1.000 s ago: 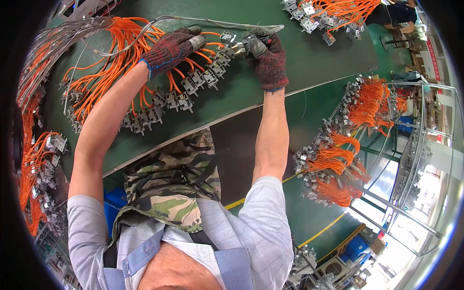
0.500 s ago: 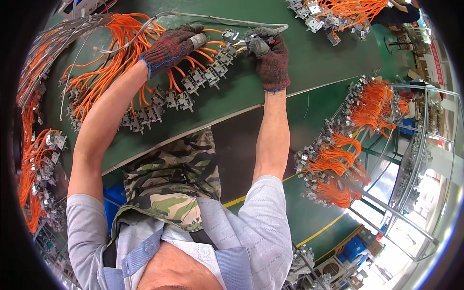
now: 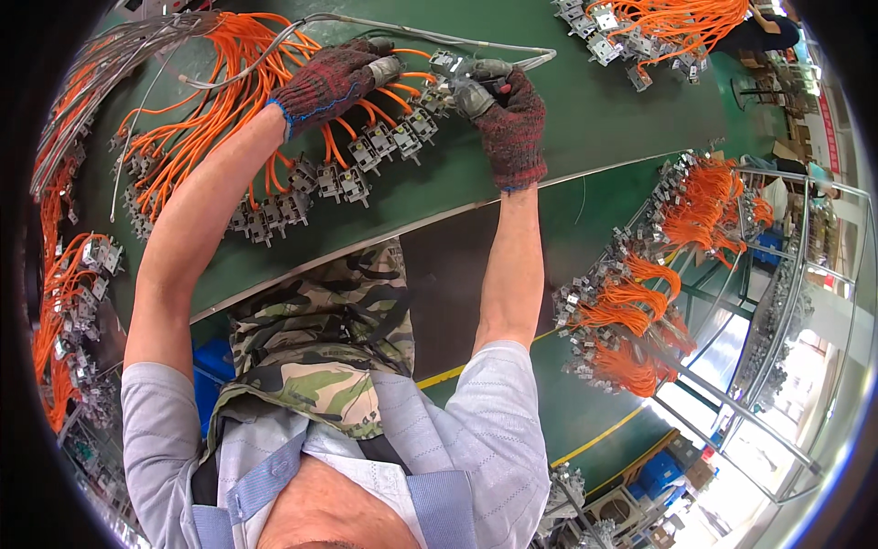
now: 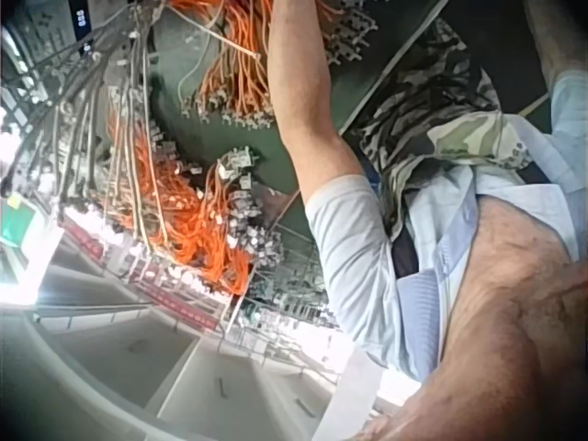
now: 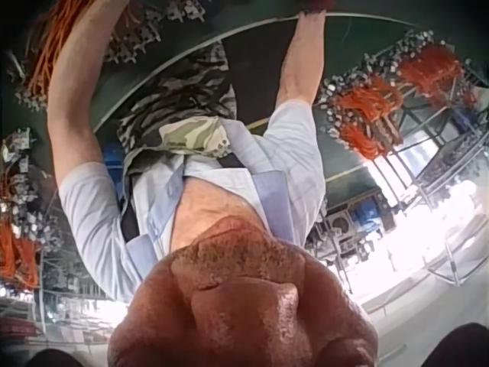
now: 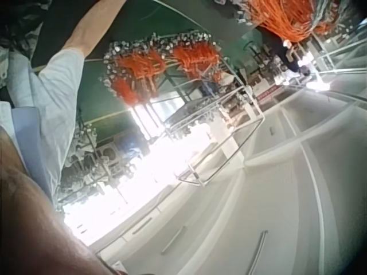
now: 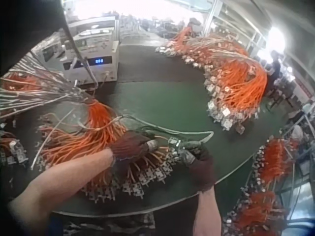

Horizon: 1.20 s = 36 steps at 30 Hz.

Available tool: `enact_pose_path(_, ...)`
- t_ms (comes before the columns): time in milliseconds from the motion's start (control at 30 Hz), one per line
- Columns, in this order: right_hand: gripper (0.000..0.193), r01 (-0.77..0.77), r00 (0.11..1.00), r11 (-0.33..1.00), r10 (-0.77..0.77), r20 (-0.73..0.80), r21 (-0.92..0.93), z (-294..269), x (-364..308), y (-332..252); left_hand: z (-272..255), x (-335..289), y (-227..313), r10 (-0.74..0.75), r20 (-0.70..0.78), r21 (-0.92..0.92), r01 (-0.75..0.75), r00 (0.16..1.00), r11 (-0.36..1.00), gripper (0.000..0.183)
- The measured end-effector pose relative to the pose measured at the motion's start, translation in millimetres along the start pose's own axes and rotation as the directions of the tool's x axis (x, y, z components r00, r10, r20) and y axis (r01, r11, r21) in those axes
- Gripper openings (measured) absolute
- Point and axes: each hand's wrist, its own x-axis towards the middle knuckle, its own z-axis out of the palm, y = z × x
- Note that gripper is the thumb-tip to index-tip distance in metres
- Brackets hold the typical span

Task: Manually sorting, bundling, and testing batches of orange electrical wire harness assemblies at a factory workstation.

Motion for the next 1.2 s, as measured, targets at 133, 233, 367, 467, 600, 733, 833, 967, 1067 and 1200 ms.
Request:
enact_pose_path(133,0.028,0.05,0.999,0.997,-0.051,-0.006,-0.058,-5,-3,5,-7,6,15,-0.134,0.034,-0.187,0.138,0.99,0.973,0.036)
enact_pose_path(233,0.028,0.103,0.993,0.985,-0.094,-0.072,0.137,8,-21,3,0,-1,-1,0.099,-0.082,0.062,-0.094,0.992,0.994,0.036)
enact_pose_path(367,0.03,0.017,0.995,0.991,-0.003,-0.103,0.134,12,-35,2,2,1,-2,0.104,-0.076,0.07,-0.098,0.992,0.993,0.036)
enact_pose_path(467,0.031,0.039,0.989,0.999,-0.038,-0.145,0.005,17,-38,10,8,-1,-8,0.138,-0.111,0.091,-0.128,0.984,0.988,0.039)
enact_pose_path(600,0.03,0.063,0.972,0.997,-0.051,-0.228,0.046,19,-43,10,9,0,-4,0.024,-0.04,-0.048,-0.026,0.999,0.999,0.041)
enact_pose_path(733,0.031,0.093,0.977,0.985,-0.062,-0.205,0.143,17,-40,18,9,2,-1,-0.04,-0.06,-0.058,0.036,0.997,0.998,0.049)
enact_pose_path(833,0.031,0.073,0.969,0.996,-0.061,-0.238,0.043,13,-40,23,7,4,1,-0.143,0.026,-0.127,0.145,0.989,0.981,0.045)
enact_pose_path(967,0.031,0.033,0.975,0.985,0.006,-0.224,0.171,19,-45,11,0,6,0,-0.165,0.101,-0.101,0.175,0.981,0.979,0.04)
enact_pose_path(1067,0.031,0.049,0.971,0.996,-0.03,-0.237,0.075,23,-41,13,4,-1,0,-0.016,-0.003,-0.007,0.016,1.0,1.0,0.04)
enact_pose_path(1200,0.03,0.013,0.973,1.0,-0.017,-0.229,-0.016,24,-45,9,3,0,3,-0.013,-0.006,0.035,0.013,1.0,0.999,0.038)
